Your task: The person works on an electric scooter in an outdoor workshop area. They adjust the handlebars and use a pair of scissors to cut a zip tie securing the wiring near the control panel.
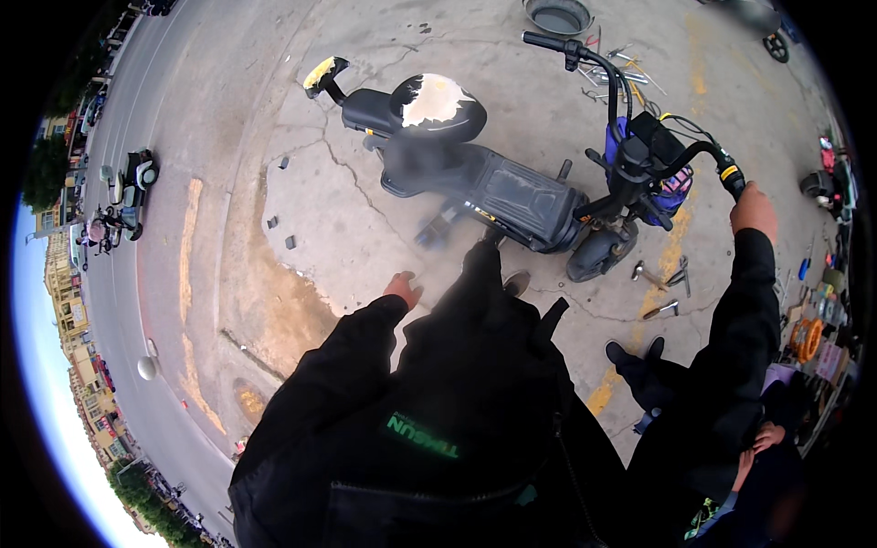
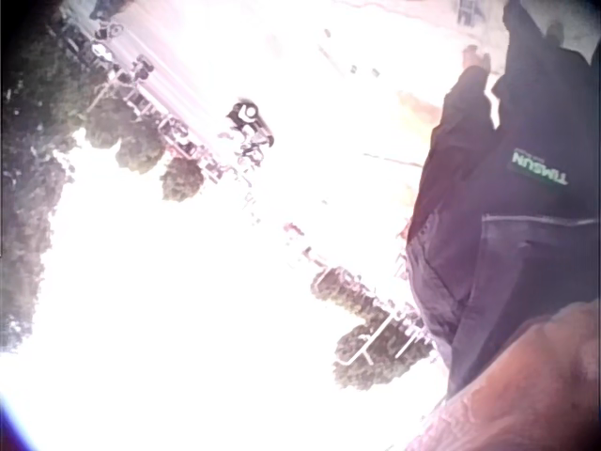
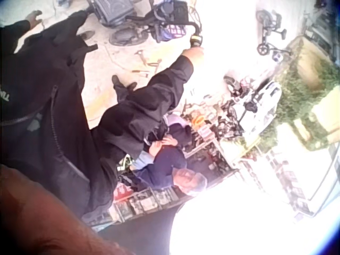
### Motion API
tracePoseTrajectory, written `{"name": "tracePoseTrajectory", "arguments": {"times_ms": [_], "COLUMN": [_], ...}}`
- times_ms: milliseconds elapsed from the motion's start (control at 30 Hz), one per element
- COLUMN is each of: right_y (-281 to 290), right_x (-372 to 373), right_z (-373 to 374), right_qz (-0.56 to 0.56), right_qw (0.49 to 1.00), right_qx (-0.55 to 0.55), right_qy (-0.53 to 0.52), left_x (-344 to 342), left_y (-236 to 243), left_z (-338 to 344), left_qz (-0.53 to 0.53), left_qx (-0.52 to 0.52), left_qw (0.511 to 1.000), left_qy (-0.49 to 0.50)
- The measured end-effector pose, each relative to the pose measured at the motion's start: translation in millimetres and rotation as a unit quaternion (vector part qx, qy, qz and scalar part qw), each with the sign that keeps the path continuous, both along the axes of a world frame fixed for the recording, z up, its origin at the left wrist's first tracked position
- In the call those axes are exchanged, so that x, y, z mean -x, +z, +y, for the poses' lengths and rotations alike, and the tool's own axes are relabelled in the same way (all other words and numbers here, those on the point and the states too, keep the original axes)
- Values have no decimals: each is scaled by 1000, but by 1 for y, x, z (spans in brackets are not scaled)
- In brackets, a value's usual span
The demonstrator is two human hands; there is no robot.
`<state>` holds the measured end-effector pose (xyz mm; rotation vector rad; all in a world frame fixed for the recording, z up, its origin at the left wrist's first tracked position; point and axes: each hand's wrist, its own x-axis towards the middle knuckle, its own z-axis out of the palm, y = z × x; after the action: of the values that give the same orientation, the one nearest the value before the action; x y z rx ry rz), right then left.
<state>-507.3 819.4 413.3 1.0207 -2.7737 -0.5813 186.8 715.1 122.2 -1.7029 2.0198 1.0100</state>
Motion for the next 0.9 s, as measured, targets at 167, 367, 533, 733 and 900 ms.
{"name": "tracePoseTrajectory", "arguments": {"times_ms": [167, 367, 533, 733, 900], "right_y": [31, 54, 45, 24, 5], "right_x": [24, 28, 23, 41, 78], "right_z": [-7, -9, -9, 7, 23], "right_qz": [-421, -589, -563, -474, -308], "right_qw": [881, 754, 775, 839, 880], "right_qx": [65, 79, 104, 208, 318], "right_qy": [-208, -280, -268, -166, -172], "left_x": [-17, -18, -7, -2, -10], "left_y": [-15, -26, -21, -26, -38], "left_z": [-6, -47, -78, -77, -50], "left_qz": [-10, -22, 62, 43, 28], "left_qx": [-70, -83, -30, -51, -83], "left_qw": [997, 996, 997, 996, 995], "left_qy": [-6, 19, 33, 51, 53]}}
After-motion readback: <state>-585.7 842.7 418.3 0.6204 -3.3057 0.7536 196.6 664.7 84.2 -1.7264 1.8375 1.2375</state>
